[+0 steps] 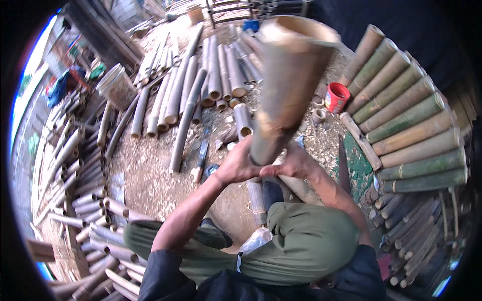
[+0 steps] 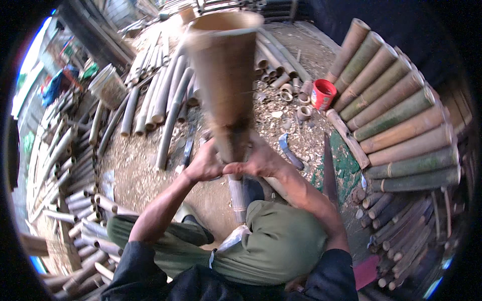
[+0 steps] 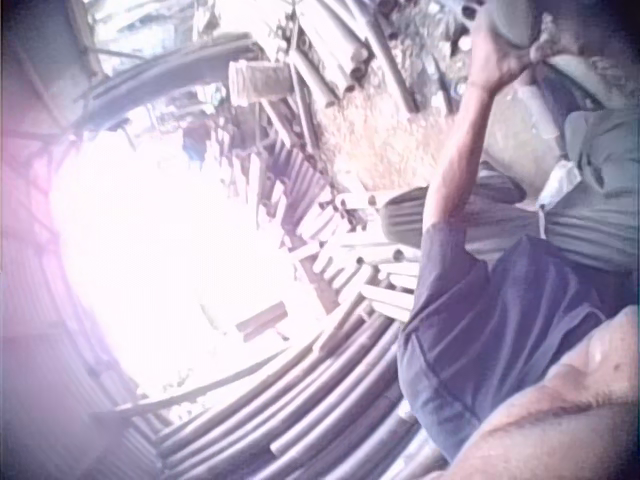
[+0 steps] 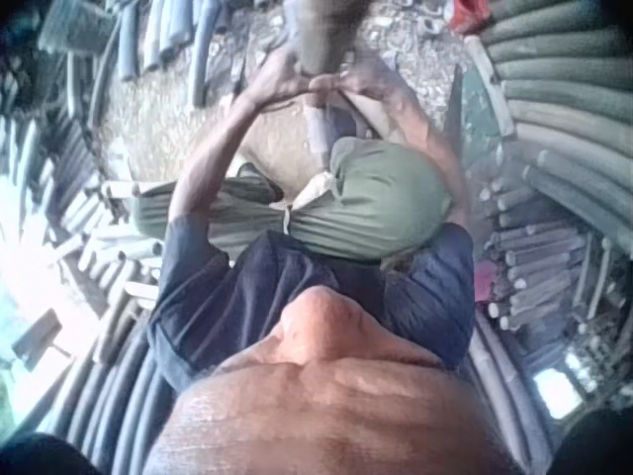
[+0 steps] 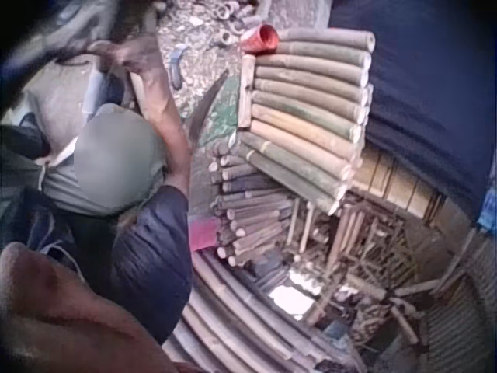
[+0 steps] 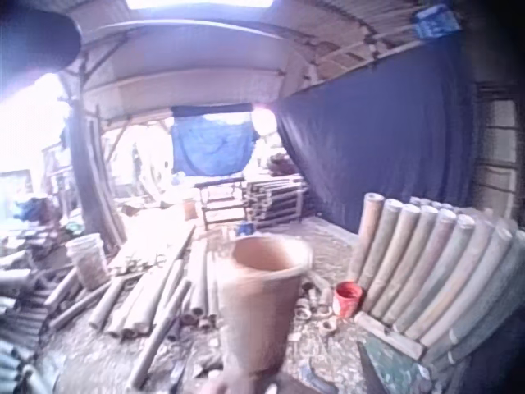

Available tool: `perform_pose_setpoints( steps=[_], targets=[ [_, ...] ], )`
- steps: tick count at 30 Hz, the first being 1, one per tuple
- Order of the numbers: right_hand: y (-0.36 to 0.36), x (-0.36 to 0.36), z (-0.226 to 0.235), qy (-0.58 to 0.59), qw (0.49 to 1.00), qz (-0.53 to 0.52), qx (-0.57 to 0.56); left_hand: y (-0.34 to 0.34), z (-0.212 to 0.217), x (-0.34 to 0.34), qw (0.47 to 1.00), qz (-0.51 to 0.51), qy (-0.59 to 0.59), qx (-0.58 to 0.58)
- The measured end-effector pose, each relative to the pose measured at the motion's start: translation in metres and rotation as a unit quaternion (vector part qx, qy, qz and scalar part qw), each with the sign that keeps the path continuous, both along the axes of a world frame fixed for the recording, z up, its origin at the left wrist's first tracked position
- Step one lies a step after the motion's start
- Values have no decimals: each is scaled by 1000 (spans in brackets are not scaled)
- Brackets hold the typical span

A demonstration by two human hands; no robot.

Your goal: The person carves holes into a bamboo pole with a hand tool, measures a bamboo section with a tape measure, and cuts it with a hand saw.

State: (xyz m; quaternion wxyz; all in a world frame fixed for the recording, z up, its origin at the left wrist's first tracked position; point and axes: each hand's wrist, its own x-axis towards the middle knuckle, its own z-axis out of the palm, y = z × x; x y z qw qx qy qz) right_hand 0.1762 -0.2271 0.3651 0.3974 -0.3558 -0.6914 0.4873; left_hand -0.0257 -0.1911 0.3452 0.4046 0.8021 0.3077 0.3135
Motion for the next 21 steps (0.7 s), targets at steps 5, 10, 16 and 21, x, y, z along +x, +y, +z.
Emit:
perform_pose_setpoints(
  steps=[5,10,16,21],
  targets=[
    [-1,-37,-44,19,988,-85,124,17,-83,-24,998,-44,33,1],
    [30,-107,-98,105,967,-124,198,20,-154,-63,991,50,-123,-17],
    [62,-138,-169,229,949,-152,151,54,-208,-79,986,59,-157,-9],
    [68,-134,-190,156,963,-99,197,68,-233,-86,983,43,-178,3]
  ],
)
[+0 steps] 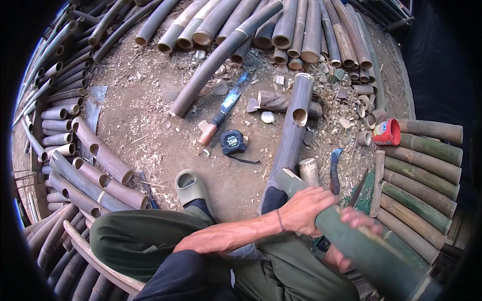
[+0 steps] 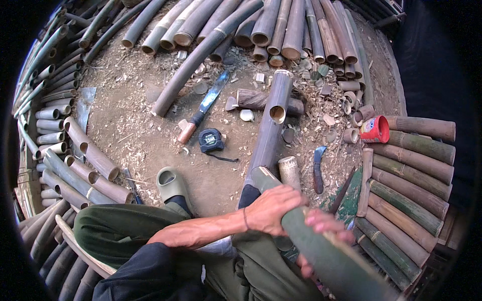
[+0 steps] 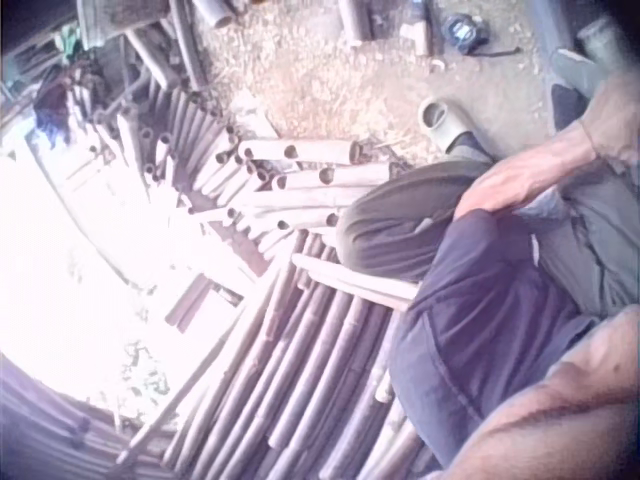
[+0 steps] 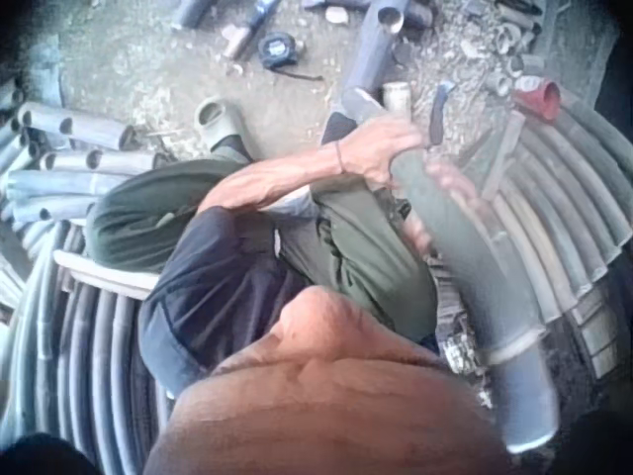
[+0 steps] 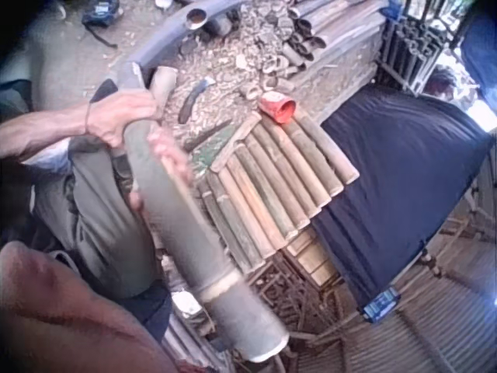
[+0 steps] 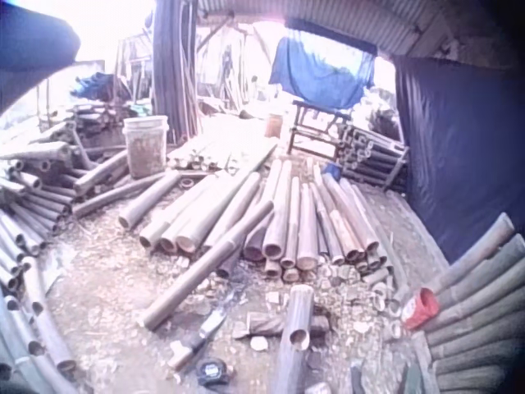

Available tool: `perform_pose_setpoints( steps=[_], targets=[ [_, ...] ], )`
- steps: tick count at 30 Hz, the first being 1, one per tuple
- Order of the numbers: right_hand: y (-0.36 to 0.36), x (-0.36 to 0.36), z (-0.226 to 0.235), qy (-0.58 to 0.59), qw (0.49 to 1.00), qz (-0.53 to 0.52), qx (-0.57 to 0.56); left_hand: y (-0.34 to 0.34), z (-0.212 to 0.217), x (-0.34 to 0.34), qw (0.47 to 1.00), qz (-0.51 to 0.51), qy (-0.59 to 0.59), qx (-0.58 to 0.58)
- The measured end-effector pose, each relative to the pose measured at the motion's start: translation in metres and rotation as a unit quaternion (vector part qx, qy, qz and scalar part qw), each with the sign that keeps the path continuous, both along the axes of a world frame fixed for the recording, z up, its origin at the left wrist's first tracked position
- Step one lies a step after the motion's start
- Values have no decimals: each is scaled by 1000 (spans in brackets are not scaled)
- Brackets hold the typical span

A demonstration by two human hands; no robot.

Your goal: The person carves holes into a bamboo pole with a hand tool, measures a bamboo section with a tape measure, and cuts it with a hand saw.

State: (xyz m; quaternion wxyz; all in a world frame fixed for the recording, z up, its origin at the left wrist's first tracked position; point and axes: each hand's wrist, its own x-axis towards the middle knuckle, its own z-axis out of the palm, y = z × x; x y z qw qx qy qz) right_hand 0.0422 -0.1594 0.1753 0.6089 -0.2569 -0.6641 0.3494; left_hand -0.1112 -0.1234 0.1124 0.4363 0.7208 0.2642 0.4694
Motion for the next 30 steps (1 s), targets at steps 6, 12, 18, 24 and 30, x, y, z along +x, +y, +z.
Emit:
perform_pose_setpoints(
  steps=[6,12,18,24,30],
  targets=[
    [25,-14,3,50,994,-90,-30,27,1,6,999,3,14,-35],
    [21,-10,6,40,993,-107,-38,26,3,8,999,-13,22,-37],
    [4,-12,0,44,998,-41,13,1,11,-3,999,-5,29,-31],
    [-32,2,17,-12,990,-143,6,-13,21,17,997,-73,4,-29],
    [-53,34,185,109,910,-393,83,9,199,23,980,-169,12,106]
  ],
)
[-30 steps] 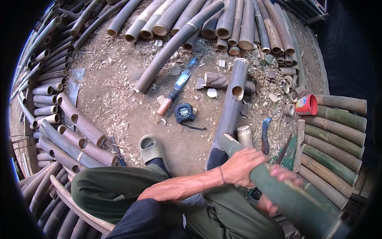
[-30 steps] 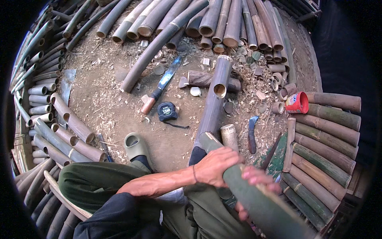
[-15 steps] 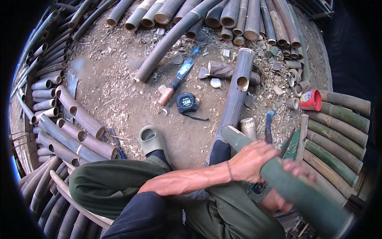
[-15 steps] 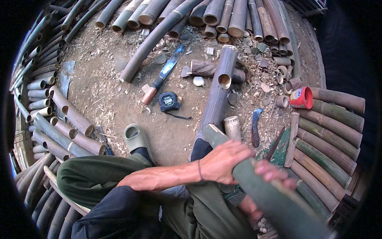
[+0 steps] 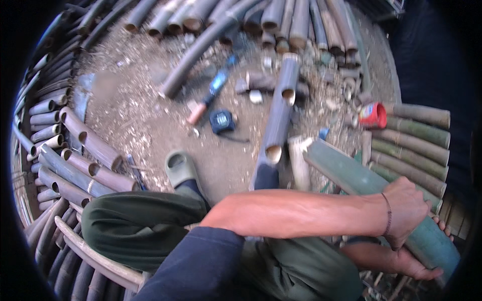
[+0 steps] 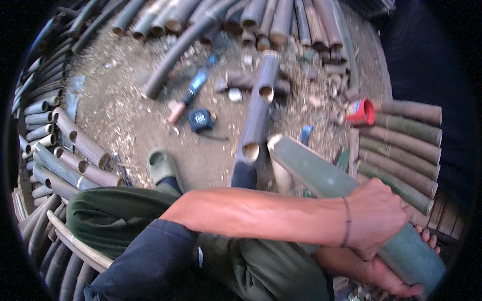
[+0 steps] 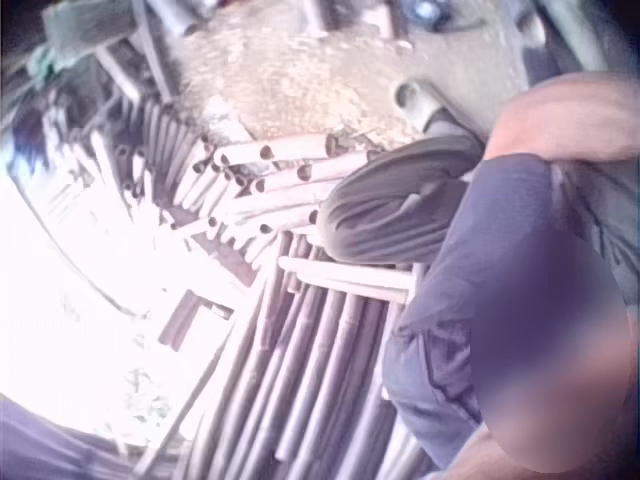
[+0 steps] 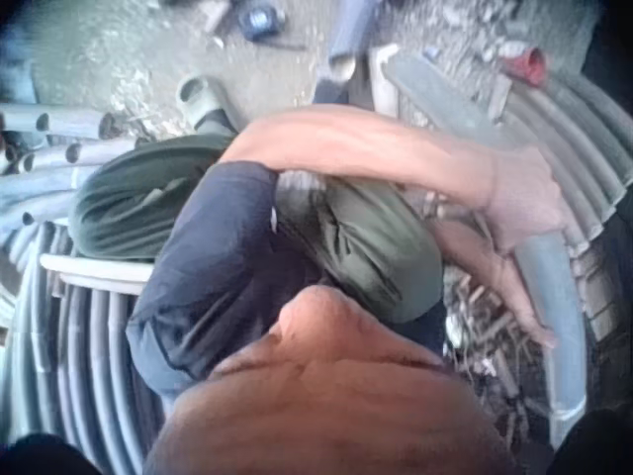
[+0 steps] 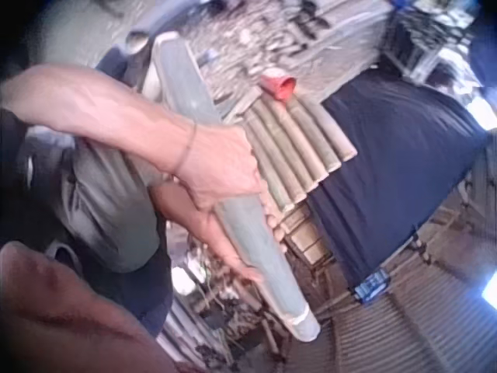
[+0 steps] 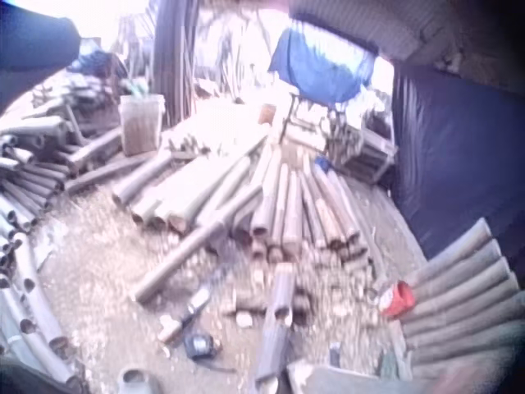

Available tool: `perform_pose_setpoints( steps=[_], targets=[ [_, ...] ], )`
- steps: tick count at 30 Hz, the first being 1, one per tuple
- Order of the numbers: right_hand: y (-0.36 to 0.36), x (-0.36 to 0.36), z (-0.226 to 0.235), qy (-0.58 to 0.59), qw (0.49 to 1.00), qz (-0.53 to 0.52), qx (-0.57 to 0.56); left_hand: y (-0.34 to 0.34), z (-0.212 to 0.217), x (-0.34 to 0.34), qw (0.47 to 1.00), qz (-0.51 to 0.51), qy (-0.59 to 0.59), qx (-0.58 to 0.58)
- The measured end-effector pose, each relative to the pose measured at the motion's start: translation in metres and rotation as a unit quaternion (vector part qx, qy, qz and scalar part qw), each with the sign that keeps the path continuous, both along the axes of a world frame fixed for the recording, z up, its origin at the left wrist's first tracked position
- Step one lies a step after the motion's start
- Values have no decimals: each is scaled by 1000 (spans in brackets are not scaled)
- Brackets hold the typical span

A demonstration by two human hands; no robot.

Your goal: The person carves holes into a bamboo pole with a hand tool, measures a bamboo section with a tape measure, and cuts it with a hand saw.

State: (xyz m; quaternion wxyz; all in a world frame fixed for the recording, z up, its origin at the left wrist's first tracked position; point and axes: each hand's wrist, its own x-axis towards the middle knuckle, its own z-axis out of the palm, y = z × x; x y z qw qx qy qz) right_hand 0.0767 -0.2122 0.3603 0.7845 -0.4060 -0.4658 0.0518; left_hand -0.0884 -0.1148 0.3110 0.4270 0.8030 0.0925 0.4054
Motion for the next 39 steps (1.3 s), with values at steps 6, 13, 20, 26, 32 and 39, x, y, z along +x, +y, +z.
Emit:
perform_pose_setpoints(
  steps=[6,13,20,26,32,39],
  targets=[
    [31,44,28,49,981,55,-177,1,-56,-20,983,80,151,-74],
    [71,-1,-192,-456,712,206,-493,48,-143,-203,798,464,266,-279],
    [-5,58,-331,-444,622,47,-643,84,-210,-346,567,637,392,-344],
    [-23,71,-362,-340,610,21,-716,118,-282,-423,515,714,425,-212],
    [-13,92,-380,-337,643,-51,-686,157,-308,-363,522,703,482,23],
    [-37,163,-348,-354,556,-21,-752,85,-323,-100,767,449,384,-250]
  ],
)
